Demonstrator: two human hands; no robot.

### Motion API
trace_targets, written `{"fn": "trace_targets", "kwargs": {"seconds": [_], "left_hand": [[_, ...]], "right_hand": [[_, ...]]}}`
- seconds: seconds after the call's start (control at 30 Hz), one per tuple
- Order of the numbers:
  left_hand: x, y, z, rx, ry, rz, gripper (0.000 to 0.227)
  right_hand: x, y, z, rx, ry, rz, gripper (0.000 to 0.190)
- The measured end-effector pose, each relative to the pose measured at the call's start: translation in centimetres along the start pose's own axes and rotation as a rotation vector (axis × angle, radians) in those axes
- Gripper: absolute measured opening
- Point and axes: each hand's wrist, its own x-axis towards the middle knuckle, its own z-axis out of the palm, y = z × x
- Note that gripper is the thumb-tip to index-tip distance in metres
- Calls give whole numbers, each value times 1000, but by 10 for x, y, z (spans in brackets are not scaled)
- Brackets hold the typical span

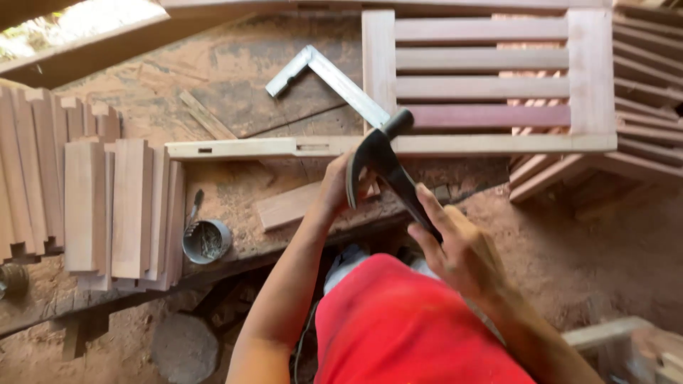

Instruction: The person marks a wooden rail with a pencil, positions nails on the frame, and hammers nails into the wood using a claw hammer. They then fit wooden slats into the frame's slots and lift and reposition the assembled frame on the workbench.

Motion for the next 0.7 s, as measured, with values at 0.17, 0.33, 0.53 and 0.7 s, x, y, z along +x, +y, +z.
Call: {"fn": "trace_targets", "kwargs": {"seconds": [0.17, 0.33, 0.53, 0.7], "left_hand": [[-10, -9, 9, 25, 17, -99, 35], [-17, -8, 8, 79, 13, -104, 31], [-5, -15, 6, -338, -36, -242, 25], [-20, -5, 16, 77, 16, 32, 42]], "right_hand": [[-3, 16, 39, -93, -164, 51, 58], [-4, -11, -4, 113, -84, 102, 58], [-8, 27, 41, 2, 56, -53, 57], [-28, 19, 8, 487, -306, 483, 65]]}}
